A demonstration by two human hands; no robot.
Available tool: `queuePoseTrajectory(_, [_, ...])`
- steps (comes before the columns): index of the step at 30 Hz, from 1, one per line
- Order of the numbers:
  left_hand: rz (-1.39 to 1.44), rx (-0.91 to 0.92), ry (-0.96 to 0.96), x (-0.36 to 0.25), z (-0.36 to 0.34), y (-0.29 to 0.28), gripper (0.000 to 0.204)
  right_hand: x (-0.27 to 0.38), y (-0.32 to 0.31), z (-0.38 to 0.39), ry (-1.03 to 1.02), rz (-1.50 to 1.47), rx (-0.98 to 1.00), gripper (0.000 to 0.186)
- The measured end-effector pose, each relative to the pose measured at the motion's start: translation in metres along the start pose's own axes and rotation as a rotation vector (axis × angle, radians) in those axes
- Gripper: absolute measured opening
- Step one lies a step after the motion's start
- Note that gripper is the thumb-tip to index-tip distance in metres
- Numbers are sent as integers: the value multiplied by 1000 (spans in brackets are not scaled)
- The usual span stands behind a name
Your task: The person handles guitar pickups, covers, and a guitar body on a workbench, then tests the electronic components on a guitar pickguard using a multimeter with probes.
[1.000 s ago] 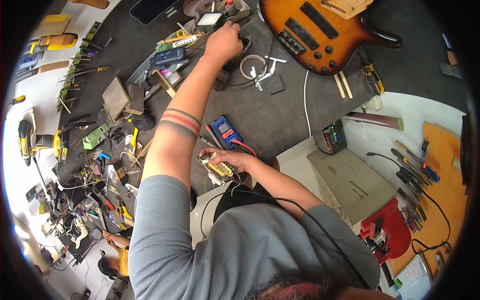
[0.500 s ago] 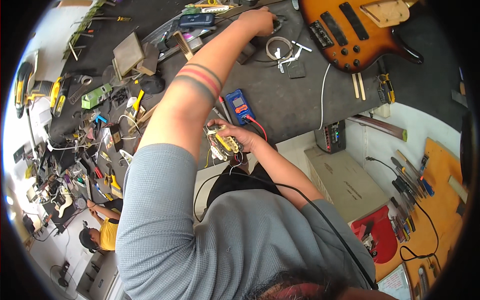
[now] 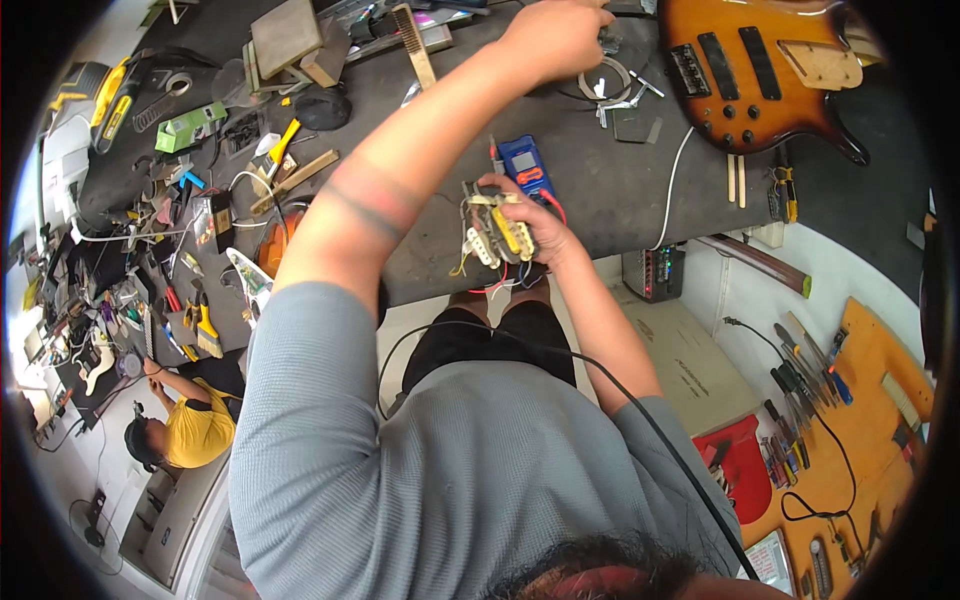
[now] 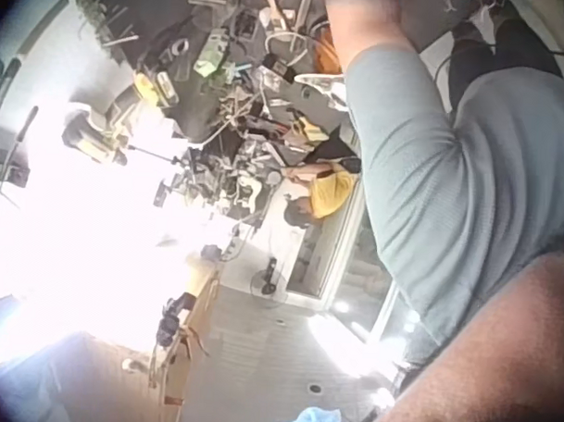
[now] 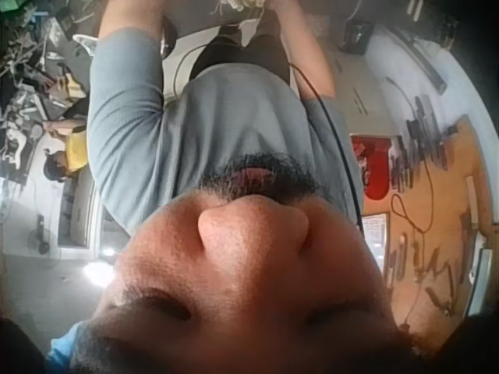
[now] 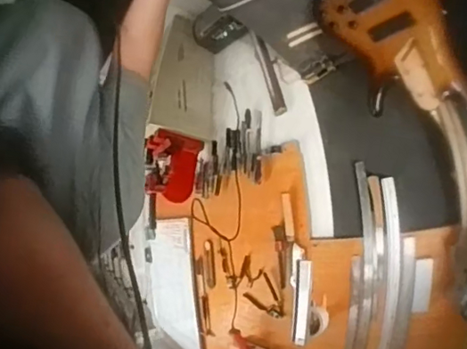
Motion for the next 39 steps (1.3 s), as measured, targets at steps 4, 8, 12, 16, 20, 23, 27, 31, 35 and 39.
queuePoseTrajectory(4, [224, -127, -224, -21, 110, -117, 63, 31, -1, 12, -44, 105, -121, 63])
queuePoseTrajectory(8, [313, -77, -761, 3, 251, -158, 55, 61, -7, 31, -136, 225, -245, 61])
queuePoseTrajectory(12, [230, -42, -918, 5, 362, -119, 54, 74, -10, 35, -171, 291, -343, 59])
queuePoseTrajectory(16, [388, -70, -897, -12, 364, -95, 61, 80, 20, 28, -175, 431, -416, 56])
queuePoseTrajectory(20, [402, -148, -883, -23, 382, -105, 52, 86, 60, 6, -193, 607, -420, 58])
queuePoseTrajectory(23, [452, -257, -946, -20, 404, -114, 32, 82, 107, -21, -178, 892, -424, 58])
queuePoseTrajectory(27, [446, -215, -1016, -11, 422, -115, 37, 63, 146, -79, -204, 1241, -365, 65])
queuePoseTrajectory(31, [391, -246, -981, -4, 430, -111, 42, 31, 160, -144, -352, 1656, -388, 66])
queuePoseTrajectory(35, [377, -343, -1031, 0, 426, -111, 42, 4, 200, -163, -562, 2160, -577, 59])
queuePoseTrajectory(39, [343, -330, -987, 6, 415, -107, 40, -9, 208, -174, -570, 2370, -574, 60])
Point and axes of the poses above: each hand's wrist, its own z-axis away from the middle knuckle, its own y-axis out of the palm, x = y × z, the point moved 5 cm from there along -z, towards the middle knuckle, and after that the axes turned 14 degrees about -x, right-handed, at the moved point
